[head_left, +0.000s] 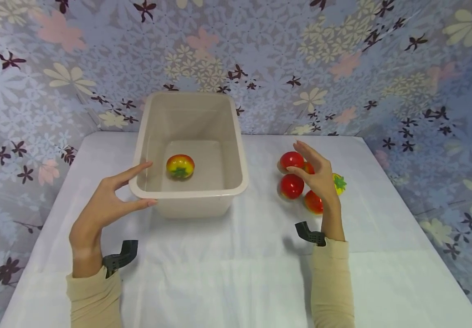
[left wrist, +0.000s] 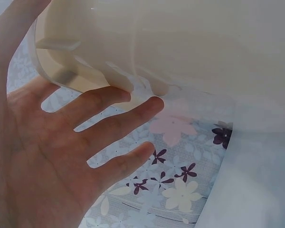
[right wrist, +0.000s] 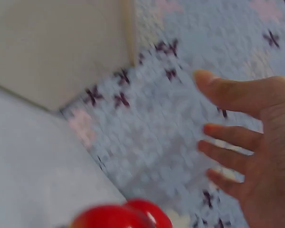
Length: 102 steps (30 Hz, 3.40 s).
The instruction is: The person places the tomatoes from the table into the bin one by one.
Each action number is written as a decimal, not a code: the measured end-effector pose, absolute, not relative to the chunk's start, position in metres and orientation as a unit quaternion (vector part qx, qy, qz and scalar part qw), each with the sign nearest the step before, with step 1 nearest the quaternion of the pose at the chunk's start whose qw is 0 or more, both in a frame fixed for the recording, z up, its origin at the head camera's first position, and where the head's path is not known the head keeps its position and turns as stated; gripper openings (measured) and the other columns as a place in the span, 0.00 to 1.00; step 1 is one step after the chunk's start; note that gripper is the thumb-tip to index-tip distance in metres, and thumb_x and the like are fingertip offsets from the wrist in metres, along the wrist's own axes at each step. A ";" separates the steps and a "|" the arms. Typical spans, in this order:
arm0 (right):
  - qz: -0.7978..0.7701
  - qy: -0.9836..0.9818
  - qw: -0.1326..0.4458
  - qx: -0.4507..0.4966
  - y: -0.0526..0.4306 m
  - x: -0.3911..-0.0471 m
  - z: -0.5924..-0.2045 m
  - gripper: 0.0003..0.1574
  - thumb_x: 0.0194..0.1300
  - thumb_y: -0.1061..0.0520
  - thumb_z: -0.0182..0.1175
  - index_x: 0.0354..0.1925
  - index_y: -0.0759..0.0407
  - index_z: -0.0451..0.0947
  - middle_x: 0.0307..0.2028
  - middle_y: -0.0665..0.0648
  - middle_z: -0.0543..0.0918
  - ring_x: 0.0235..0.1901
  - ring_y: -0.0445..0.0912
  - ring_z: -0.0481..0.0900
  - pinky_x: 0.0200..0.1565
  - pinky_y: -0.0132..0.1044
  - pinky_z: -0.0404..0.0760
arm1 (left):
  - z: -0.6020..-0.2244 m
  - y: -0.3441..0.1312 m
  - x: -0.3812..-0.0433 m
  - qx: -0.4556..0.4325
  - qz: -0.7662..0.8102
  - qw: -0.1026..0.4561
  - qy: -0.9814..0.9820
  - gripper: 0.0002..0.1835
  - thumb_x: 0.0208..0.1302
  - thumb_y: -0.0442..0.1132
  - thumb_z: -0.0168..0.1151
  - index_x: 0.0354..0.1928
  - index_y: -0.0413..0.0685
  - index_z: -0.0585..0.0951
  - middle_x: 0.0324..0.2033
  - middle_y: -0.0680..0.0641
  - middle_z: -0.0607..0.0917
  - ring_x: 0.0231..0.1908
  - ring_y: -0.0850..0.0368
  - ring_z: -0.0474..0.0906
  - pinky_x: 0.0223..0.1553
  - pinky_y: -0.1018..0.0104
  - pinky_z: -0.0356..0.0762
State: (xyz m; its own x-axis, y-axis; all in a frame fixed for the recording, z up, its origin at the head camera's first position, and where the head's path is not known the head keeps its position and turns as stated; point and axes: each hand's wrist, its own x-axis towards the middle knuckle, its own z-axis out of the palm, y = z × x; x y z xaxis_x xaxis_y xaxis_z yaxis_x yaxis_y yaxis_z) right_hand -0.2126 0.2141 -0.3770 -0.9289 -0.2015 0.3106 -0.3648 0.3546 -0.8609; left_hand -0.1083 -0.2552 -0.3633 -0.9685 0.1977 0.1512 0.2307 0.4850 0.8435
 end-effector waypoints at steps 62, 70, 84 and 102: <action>0.375 -0.910 -0.135 0.115 0.273 -0.227 -0.425 0.43 0.53 0.57 0.74 0.66 0.55 0.72 0.63 0.65 0.75 0.62 0.64 0.72 0.59 0.59 0.76 | -0.364 -0.252 -0.105 -0.121 -0.476 0.030 -0.870 0.44 0.51 0.40 0.77 0.71 0.62 0.68 0.70 0.41 0.67 0.69 0.37 0.61 0.62 0.27 0.60; 0.394 -0.907 -0.108 0.102 0.272 -0.228 -0.425 0.43 0.52 0.53 0.75 0.66 0.53 0.72 0.62 0.63 0.77 0.61 0.61 0.74 0.60 0.61 0.74 | -0.364 -0.252 -0.105 -0.119 -0.477 0.027 -0.871 0.44 0.51 0.40 0.77 0.71 0.63 0.68 0.70 0.42 0.67 0.69 0.37 0.60 0.62 0.27 0.60; 0.414 -0.901 -0.010 0.127 0.249 -0.228 -0.410 0.44 0.51 0.51 0.76 0.66 0.53 0.72 0.58 0.59 0.78 0.57 0.56 0.75 0.58 0.60 0.76 | -0.365 -0.253 -0.106 -0.131 -0.479 0.038 -0.867 0.45 0.49 0.38 0.77 0.70 0.63 0.68 0.69 0.40 0.67 0.69 0.36 0.61 0.62 0.29 0.62; 0.483 -0.858 0.054 0.168 0.210 -0.227 -0.393 0.41 0.57 0.53 0.72 0.68 0.53 0.70 0.63 0.56 0.76 0.55 0.52 0.78 0.56 0.57 0.79 | -0.364 -0.251 -0.103 -0.114 -0.481 0.023 -0.869 0.45 0.51 0.40 0.77 0.71 0.64 0.67 0.71 0.42 0.66 0.70 0.37 0.60 0.63 0.28 0.60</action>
State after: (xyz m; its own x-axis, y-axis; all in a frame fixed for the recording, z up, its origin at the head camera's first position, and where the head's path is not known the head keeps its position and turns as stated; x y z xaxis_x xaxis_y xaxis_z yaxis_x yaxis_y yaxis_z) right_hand -0.2265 0.2100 -0.3935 -0.9379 -0.2351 0.2551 -0.3401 0.4777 -0.8101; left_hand -0.1031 -0.2512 -0.3644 -0.9727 0.1767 0.1503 0.2212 0.5117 0.8302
